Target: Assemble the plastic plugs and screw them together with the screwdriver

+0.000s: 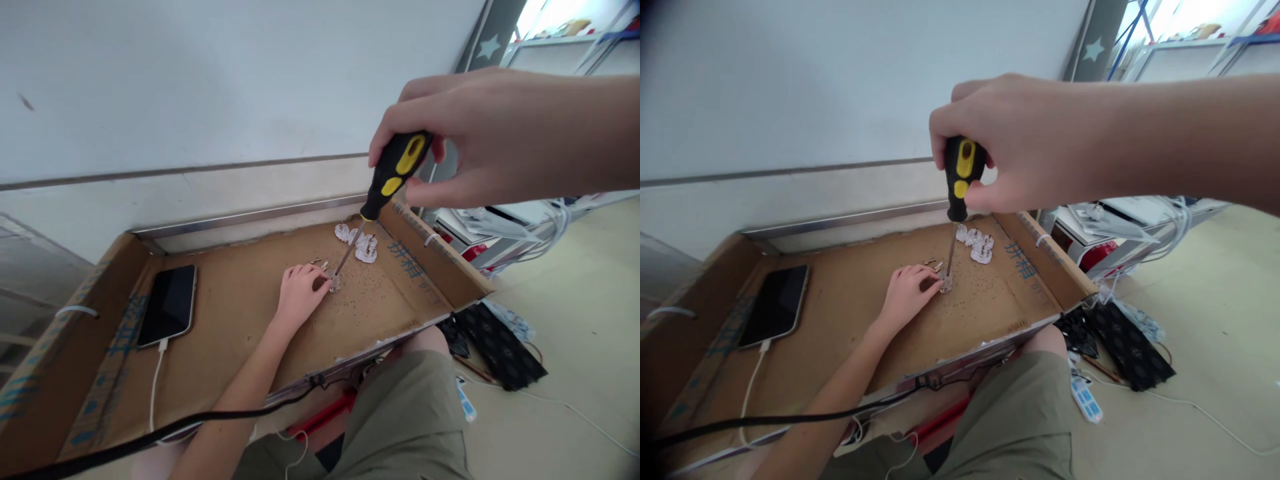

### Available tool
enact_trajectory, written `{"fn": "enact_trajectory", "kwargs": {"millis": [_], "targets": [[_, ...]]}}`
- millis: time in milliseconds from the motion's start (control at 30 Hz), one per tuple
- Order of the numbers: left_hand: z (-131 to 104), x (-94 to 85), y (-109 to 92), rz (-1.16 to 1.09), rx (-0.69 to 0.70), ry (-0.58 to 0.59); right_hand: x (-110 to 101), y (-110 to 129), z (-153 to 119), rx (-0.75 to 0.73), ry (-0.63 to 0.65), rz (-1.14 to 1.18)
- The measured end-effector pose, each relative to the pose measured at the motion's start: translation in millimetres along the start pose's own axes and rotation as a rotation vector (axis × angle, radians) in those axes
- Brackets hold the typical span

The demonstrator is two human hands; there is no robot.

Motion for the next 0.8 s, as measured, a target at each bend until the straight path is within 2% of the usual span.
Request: {"fn": "enact_trajectory", "kwargs": {"millis": [133,233,333,400,467,533,600,733,800], "targets": [[3.1,-12.3,11.7,-0.025,-0.044,-0.084,-17.8,-9.3,-12.2,0.071,-0.116,-0.05],[2.4,-20.9,22.4,-0.02,-0.061,-0.123,-7.1,-3.9,-40.3,0.153,-0.203,-0.026],[0.1,-24.3,29.3,0.016,-0.055,-0.122,31.4,18.5,-84.9,0.342,-0.413,0.072],[-0.4,-24.0,32.4,0.038,-0.058,-0.111,68.4,39.1,-117.2,0.491,-0.505,0.09],[0.8,-23.1,35.7,0.054,-0.072,-0.103,105.6,60.0,-144.8,0.602,-0.538,0.11],[3.1,-22.3,39.8,0.064,-0.091,-0.097,136.1,77.7,-164.4,0.692,-0.533,0.144],[5.1,-21.3,44.2,0.07,-0.112,-0.081,157.8,91.7,-175.4,0.761,-0.499,0.178],[6.6,-18.2,49.7,0.071,-0.139,-0.042,183.4,112.6,-175.7,0.785,-0.36,0.235],[5.8,-20.2,51.3,0.054,-0.153,-0.058,193.0,118.1,-170.9,0.776,-0.303,0.264]]}}
Point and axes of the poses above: each hand's wrist, its own z-axis towards the middle knuckle, its own x-axis out of the palm, y = z × x, the point moved 3 cm from there along z, towards the middle knuckle, and after that the axes turned 9 degrees about -y, right-handed, at the moved point
